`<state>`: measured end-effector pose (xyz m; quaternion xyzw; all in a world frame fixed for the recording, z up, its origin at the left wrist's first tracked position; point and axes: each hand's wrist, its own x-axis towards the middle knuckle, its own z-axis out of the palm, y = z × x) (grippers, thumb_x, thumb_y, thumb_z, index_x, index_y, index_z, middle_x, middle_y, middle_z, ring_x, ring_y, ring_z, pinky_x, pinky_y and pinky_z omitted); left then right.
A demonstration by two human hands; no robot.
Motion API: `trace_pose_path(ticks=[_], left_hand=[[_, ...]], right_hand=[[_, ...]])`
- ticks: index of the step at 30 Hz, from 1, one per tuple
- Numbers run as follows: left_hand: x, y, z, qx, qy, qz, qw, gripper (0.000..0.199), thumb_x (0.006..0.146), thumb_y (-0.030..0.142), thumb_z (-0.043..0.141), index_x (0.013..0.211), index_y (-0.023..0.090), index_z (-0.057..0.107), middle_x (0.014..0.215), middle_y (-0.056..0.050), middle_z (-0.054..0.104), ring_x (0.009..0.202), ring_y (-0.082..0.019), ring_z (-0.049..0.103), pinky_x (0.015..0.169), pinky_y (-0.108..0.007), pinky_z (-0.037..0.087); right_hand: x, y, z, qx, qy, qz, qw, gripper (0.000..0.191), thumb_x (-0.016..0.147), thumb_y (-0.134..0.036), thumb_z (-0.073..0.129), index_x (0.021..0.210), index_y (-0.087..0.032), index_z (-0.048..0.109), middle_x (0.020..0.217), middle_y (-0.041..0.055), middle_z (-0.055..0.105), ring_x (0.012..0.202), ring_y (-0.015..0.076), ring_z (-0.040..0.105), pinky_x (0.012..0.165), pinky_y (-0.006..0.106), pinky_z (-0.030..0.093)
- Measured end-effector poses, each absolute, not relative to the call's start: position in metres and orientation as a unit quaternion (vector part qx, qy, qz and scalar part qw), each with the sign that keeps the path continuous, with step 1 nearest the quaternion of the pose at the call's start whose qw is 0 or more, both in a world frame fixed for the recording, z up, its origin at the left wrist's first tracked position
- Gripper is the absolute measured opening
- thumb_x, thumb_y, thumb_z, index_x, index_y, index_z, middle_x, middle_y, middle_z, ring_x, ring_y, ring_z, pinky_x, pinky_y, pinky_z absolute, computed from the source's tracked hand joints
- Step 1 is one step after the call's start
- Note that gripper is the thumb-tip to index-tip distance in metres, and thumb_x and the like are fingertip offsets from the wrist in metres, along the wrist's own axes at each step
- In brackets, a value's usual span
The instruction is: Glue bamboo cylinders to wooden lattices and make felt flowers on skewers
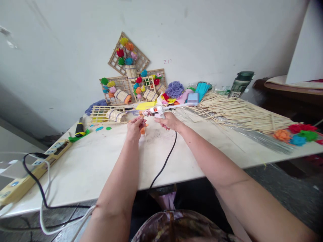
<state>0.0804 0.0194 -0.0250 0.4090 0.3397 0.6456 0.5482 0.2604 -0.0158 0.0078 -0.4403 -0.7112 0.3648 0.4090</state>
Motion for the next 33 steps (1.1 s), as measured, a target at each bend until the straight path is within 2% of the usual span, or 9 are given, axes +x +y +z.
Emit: trace_pose_path(ticks=[7, 16, 33], left_hand=[[0.0805, 0.0211, -0.0262, 0.407, 0.337, 0.645, 0.552, 0.025, 0.05, 0.024, 0.077, 0.062, 0.012, 0.059, 0.054, -0.002, 0.062, 0.045, -0.007, 0.052, 0.047, -0.017, 0.044], [0.0804, 0.0221, -0.029, 0.414, 0.343, 0.635, 0.555, 0.023, 0.052, 0.024, 0.076, 0.063, 0.012, 0.059, 0.056, -0.002, 0.062, 0.047, -0.007, 0.054, 0.05, -0.018, 0.045], [0.0801, 0.0208, -0.0284, 0.412, 0.339, 0.628, 0.566, 0.022, 0.053, 0.022, 0.075, 0.064, 0.012, 0.059, 0.056, -0.002, 0.062, 0.05, -0.008, 0.056, 0.051, -0.018, 0.045]], right_hand=[[0.2576, -0.0163, 0.0087, -0.45, -0.711, 0.355, 0.407, 0.029, 0.078, -0.041, 0.058, 0.065, -0.016, 0.05, 0.046, -0.005, 0.047, 0.033, 0.0063, 0.042, 0.03, 0.017, 0.032], [0.2575, -0.0135, 0.0056, -0.439, -0.717, 0.335, 0.427, 0.032, 0.077, -0.043, 0.057, 0.061, -0.016, 0.05, 0.045, -0.0044, 0.046, 0.033, 0.0067, 0.043, 0.031, 0.017, 0.034], [0.2571, -0.0132, 0.0061, -0.453, -0.696, 0.34, 0.441, 0.035, 0.073, -0.05, 0.06, 0.067, -0.016, 0.051, 0.048, -0.0043, 0.048, 0.037, 0.0071, 0.045, 0.031, 0.017, 0.034]])
